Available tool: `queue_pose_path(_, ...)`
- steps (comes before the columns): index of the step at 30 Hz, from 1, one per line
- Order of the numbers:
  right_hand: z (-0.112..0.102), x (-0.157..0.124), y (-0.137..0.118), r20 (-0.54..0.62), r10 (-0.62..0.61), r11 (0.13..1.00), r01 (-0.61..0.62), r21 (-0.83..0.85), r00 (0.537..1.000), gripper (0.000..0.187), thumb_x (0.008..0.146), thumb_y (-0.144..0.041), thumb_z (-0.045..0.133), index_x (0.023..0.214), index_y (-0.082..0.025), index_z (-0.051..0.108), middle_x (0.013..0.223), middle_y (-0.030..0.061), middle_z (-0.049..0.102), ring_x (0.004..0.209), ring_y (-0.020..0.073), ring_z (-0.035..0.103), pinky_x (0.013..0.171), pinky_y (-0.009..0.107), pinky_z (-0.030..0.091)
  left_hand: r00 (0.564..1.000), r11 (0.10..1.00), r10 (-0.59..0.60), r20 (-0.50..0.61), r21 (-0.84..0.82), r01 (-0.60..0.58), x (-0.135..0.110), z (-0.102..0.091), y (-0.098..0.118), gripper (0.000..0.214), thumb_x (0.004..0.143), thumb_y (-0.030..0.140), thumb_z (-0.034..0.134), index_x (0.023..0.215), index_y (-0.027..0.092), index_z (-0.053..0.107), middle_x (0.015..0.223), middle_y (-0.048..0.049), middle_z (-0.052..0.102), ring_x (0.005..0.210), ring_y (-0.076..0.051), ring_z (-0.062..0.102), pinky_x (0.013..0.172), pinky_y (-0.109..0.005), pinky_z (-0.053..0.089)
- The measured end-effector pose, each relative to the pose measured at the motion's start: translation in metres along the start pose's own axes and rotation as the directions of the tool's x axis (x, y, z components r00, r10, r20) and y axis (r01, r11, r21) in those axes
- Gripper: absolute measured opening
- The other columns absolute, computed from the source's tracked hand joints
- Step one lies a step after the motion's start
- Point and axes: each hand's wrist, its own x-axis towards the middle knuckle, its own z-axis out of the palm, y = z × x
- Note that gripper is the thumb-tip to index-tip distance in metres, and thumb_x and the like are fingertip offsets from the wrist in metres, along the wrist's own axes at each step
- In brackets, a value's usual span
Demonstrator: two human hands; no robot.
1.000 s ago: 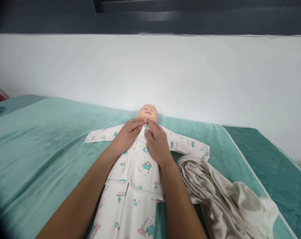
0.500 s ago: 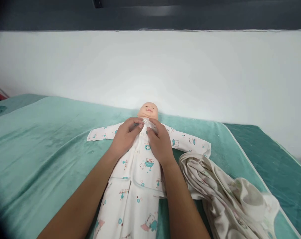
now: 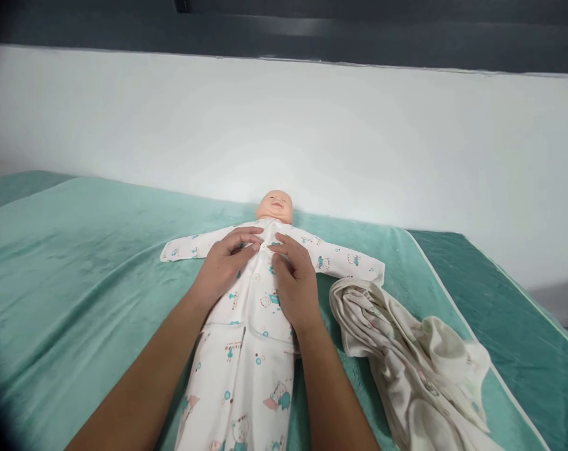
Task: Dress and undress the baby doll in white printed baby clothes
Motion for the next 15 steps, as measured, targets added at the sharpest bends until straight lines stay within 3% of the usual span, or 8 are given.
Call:
queue_pose_path(10, -0.0017, 0.0020, 0.0025, 0.008, -0.097, 0.990, 0.098, -0.099, 0.995, 0.027, 0.090, -0.020, 0.052, 0.094, -0.029, 0.077, 0.130, 0.0018, 0.068, 0.125, 0.0232, 0.059, 0.109, 0.046, 0.044, 1.000, 1.000, -0.001, -0.019, -0.023, 0.001, -0.0024, 0.0005, 0.0012, 0.012, 0.087, 0.026, 0.065, 0.090, 0.025, 0.076, 0.128, -0.0013, 0.069, 0.120, -0.022, 0.061, 0.095, -0.035, 0.048)
queue_pose_path(15, -0.0014, 0.0030, 0.0022, 0.010, -0.096, 0.992, 0.096, -0.084, 0.995, 0.027, 0.091, -0.020, 0.050, 0.093, -0.028, 0.076, 0.129, 0.0009, 0.068, 0.125, 0.0222, 0.059, 0.110, 0.044, 0.042, 1.000, 1.000, 0.011, -0.008, 0.009, -0.011, -0.0033, -0.0003, 0.0025, 0.022, 0.087, 0.018, 0.058, 0.093, 0.028, 0.077, 0.130, 0.0002, 0.068, 0.123, -0.021, 0.059, 0.099, -0.036, 0.048)
